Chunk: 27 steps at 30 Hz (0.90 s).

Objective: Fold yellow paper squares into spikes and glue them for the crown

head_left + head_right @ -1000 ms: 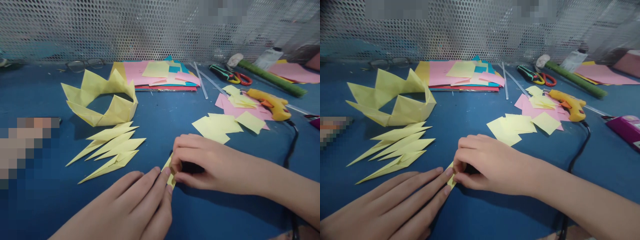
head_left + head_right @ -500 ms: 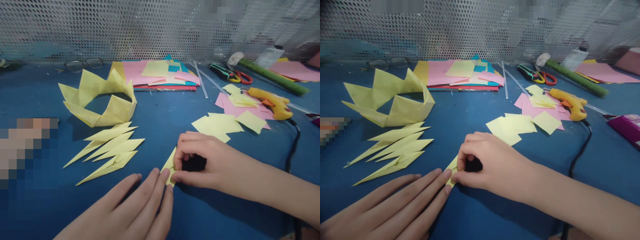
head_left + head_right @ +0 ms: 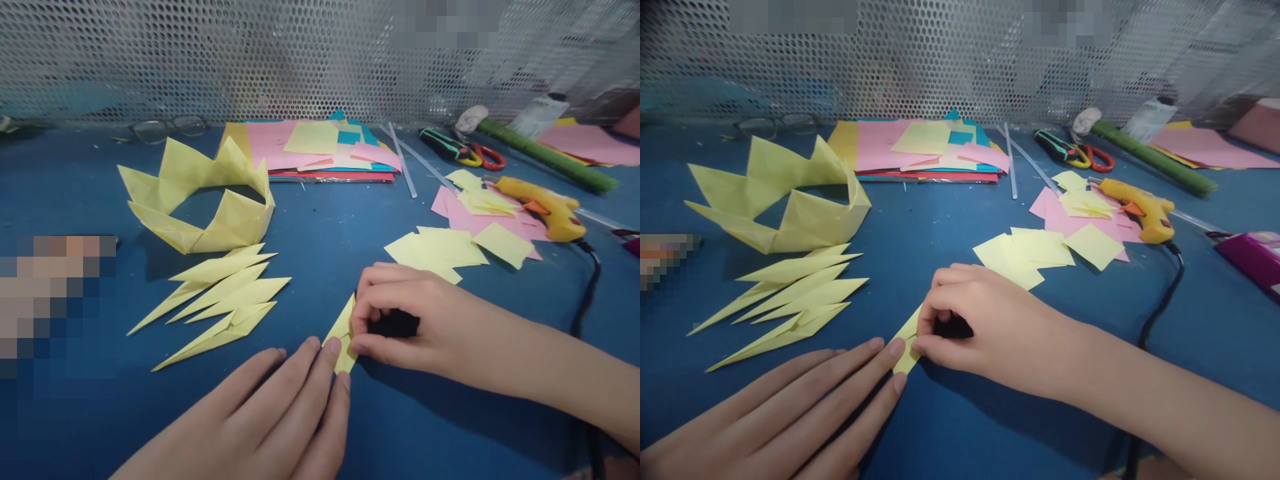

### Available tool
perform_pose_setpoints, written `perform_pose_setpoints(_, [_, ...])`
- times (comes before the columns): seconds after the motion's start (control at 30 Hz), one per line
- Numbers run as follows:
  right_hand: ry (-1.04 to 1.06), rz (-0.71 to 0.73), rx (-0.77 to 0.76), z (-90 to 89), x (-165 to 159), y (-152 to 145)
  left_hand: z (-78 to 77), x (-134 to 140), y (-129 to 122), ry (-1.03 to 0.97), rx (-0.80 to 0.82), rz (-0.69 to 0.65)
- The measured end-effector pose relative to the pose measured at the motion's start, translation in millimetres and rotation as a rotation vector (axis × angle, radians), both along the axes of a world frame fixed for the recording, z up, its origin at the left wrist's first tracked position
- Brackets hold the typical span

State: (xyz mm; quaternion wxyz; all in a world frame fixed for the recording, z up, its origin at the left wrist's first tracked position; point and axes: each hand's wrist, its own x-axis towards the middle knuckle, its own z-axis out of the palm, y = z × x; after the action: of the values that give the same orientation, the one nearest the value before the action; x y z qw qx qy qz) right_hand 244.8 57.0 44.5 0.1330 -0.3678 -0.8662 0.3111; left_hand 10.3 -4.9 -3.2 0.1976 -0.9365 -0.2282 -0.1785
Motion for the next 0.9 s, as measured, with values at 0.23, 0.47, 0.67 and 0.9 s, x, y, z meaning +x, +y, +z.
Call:
perform_pose_setpoints(0.23, [0.036,-0.044,0.011,-3.5,3,-1,2.3,-1,-1,-0.004,-0.016,-0.012])
perform_pose_setpoints(0.47, [0.016,-0.025,-0.074,2.7,9,4,3.9,1,-1,0.006,-0.054,-0.019])
perform_pose_setpoints(0.67, [0.078,0.066,0.021,6.8,13,4,5.4,-2,1,0.015,-0.039,-0.072])
perform_pose_setpoints(0.9, [0.053,0.129,-0.024,5.5,8,1,13.6,-2,5,-0.046,-0.022,-0.014])
